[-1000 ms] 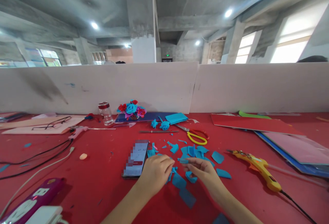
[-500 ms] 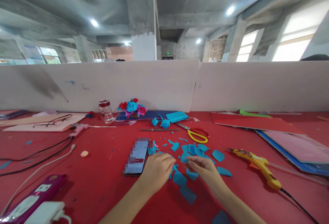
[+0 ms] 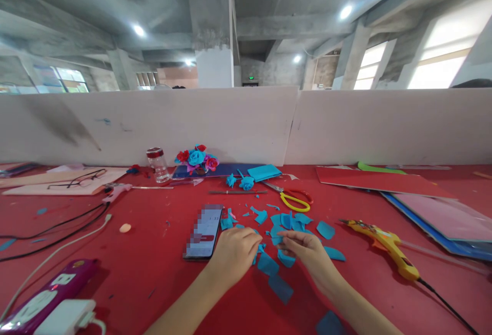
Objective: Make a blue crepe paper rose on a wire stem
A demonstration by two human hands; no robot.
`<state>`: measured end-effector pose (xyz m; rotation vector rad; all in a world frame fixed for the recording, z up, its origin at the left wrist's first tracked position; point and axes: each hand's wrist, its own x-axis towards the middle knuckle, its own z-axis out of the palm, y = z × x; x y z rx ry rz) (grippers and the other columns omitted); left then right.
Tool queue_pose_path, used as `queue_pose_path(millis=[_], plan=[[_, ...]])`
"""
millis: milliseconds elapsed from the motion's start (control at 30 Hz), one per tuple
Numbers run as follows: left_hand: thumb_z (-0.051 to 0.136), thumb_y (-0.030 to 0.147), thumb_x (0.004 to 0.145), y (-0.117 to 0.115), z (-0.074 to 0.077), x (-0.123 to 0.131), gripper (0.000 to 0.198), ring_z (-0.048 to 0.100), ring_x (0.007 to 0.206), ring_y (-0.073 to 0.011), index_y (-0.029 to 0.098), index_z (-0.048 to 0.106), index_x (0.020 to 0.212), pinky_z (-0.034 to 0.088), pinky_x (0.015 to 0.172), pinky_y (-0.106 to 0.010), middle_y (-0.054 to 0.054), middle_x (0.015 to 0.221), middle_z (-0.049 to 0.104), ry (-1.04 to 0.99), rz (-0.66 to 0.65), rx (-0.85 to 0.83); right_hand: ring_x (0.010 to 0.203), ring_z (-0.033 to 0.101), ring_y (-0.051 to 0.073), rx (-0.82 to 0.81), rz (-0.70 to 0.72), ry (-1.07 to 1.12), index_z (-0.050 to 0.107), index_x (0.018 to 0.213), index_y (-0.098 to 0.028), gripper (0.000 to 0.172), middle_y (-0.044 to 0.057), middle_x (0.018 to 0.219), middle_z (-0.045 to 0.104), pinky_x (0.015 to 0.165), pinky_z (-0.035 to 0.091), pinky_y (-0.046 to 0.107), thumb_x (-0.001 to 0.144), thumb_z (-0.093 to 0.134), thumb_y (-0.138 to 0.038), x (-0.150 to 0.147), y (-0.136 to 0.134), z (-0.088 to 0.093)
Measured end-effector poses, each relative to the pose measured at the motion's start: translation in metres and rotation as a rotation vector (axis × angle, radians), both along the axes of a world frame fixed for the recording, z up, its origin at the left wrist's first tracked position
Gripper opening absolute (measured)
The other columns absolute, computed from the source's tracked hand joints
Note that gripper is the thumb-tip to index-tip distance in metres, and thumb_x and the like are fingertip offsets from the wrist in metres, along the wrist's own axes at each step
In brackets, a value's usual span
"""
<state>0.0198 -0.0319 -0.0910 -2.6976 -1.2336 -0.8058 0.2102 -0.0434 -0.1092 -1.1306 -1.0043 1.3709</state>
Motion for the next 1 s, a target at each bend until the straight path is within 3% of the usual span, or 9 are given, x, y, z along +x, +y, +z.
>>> queue_pose_path(millis=[567,1000], plan=[[0.043,0.017,0.083,0.0,-0.0026,0.0003,0.021,0.058,0.063,-0.0116,0.021,0.064,0.08,0.04,0.059,-0.021,0.0,0.067,0.062,-0.015,-0.012,0.046,0.066,0.061,0.014,-0.033,0.018,0.154,0.068,0.073,-0.017,0.021,0.002,0.067,0.066,0.063,0.046,0.023,0.056,0.074,-0.029,-0.0007,-0.0028,0.0022],[0.042,0.018,0.084,-0.0003,-0.0024,-0.0002,0.022,0.058,0.065,-0.012,0.021,0.064,0.08,0.04,0.06,-0.021,-0.001,0.067,0.062,-0.014,-0.023,0.052,0.06,0.056,0.013,0.021,0.035,0.031,0.067,0.073,-0.017,0.017,0.001,0.064,0.063,0.056,0.041,0.023,0.059,0.068,-0.028,-0.0005,-0.0023,0.0004]])
